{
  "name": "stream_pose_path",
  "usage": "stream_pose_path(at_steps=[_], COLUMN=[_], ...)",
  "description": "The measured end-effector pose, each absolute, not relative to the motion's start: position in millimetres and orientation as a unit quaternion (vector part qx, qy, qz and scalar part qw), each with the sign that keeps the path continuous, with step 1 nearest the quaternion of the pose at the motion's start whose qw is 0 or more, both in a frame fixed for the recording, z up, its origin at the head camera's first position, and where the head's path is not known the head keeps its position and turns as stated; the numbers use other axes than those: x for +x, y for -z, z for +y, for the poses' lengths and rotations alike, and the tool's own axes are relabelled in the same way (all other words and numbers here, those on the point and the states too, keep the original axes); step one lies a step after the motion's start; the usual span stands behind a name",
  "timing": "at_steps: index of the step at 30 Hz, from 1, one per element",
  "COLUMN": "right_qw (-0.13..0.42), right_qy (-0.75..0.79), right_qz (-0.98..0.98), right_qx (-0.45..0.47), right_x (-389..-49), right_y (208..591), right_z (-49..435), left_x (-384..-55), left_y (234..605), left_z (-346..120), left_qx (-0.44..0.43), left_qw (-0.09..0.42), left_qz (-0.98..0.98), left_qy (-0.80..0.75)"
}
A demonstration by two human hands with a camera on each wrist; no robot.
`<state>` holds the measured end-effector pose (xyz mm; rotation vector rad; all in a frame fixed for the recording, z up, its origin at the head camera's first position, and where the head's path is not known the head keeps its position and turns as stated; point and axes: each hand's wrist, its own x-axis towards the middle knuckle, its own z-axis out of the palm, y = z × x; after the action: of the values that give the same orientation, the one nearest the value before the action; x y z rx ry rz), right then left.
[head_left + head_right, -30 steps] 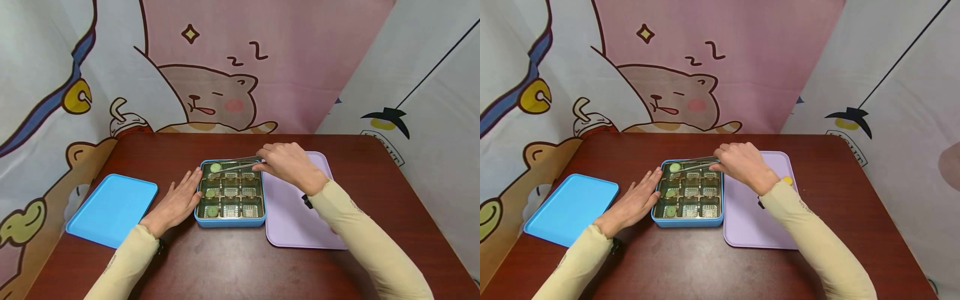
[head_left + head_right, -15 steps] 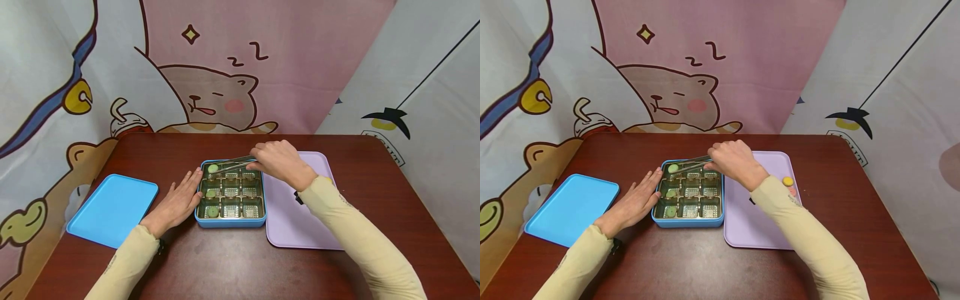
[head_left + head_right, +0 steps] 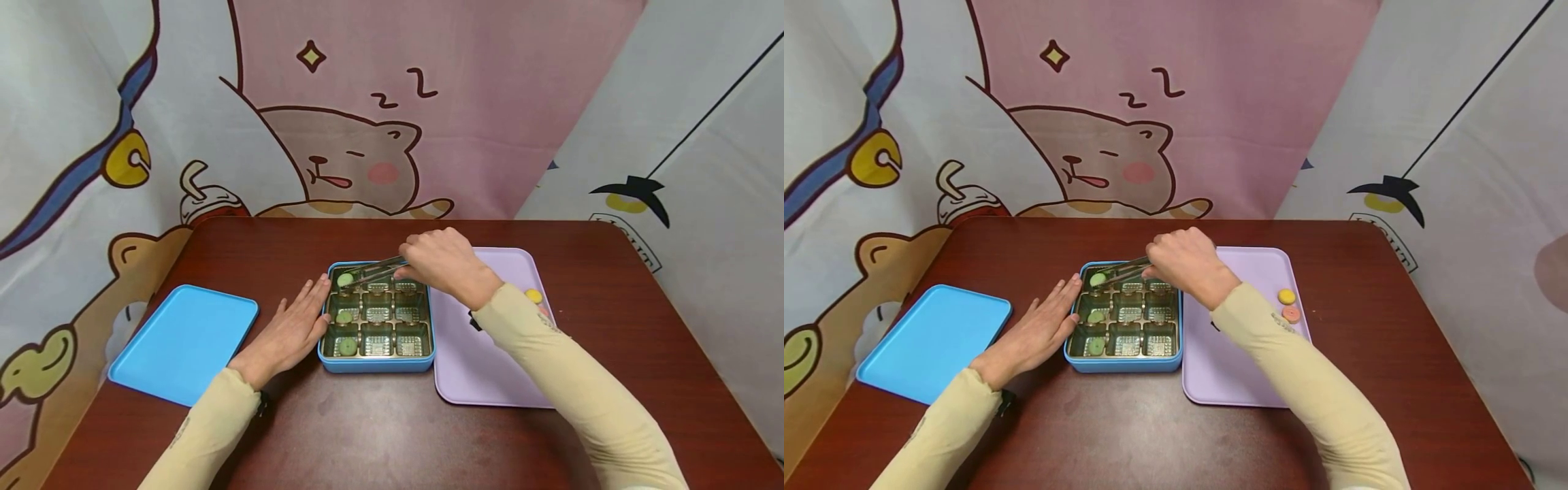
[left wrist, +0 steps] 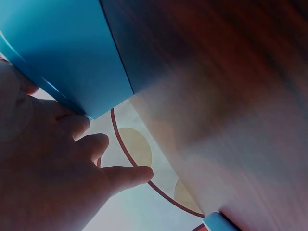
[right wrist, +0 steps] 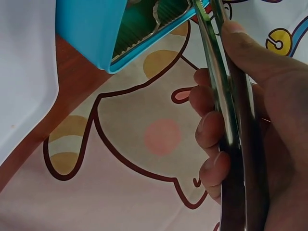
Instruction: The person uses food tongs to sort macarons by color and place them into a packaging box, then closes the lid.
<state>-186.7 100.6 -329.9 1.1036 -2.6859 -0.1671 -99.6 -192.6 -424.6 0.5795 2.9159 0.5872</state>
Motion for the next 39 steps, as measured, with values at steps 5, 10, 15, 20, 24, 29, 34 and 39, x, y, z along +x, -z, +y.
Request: stream_pose_path(at_steps=[5, 10, 15, 20, 24, 29, 34, 39], right_qw=[0.130, 0.136, 0.114, 0.132, 0.156, 0.163, 0.139, 0.123], right_qy=[0.071, 0.072, 0.055, 0.012, -0.013, -0.032, -0.058, -0.089], right_qz=[-0.913, -0.911, -0.923, -0.924, -0.918, -0.920, -0.941, -0.957], right_qx=[0.381, 0.383, 0.365, 0.360, 0.364, 0.355, 0.304, 0.247], right_x=[-187.3, -187.1, -186.7, -182.4, -175.7, -164.0, -148.9, -131.9], right_y=[328.2, 326.8, 324.5, 323.1, 323.0, 323.2, 322.4, 322.6], right_z=[100.5, 100.6, 105.0, 118.9, 133.8, 154.5, 175.2, 198.6], left_x=[-100.1, -100.7, -101.4, -100.9, -100.2, -99.5, -99.6, -99.8], left_y=[424.4, 424.0, 424.1, 423.8, 423.3, 422.7, 423.0, 422.5], left_z=[-190.6, -189.2, -189.3, -190.0, -190.3, -190.5, -190.8, -190.8], left_qx=[0.193, 0.195, 0.193, 0.191, 0.188, 0.186, 0.181, 0.184], left_qw=[0.058, 0.058, 0.063, 0.065, 0.065, 0.069, 0.075, 0.076], left_qz=[0.960, 0.959, 0.959, 0.959, 0.960, 0.960, 0.960, 0.959], left_qy=[-0.196, -0.195, -0.198, -0.198, -0.199, -0.198, -0.198, -0.200])
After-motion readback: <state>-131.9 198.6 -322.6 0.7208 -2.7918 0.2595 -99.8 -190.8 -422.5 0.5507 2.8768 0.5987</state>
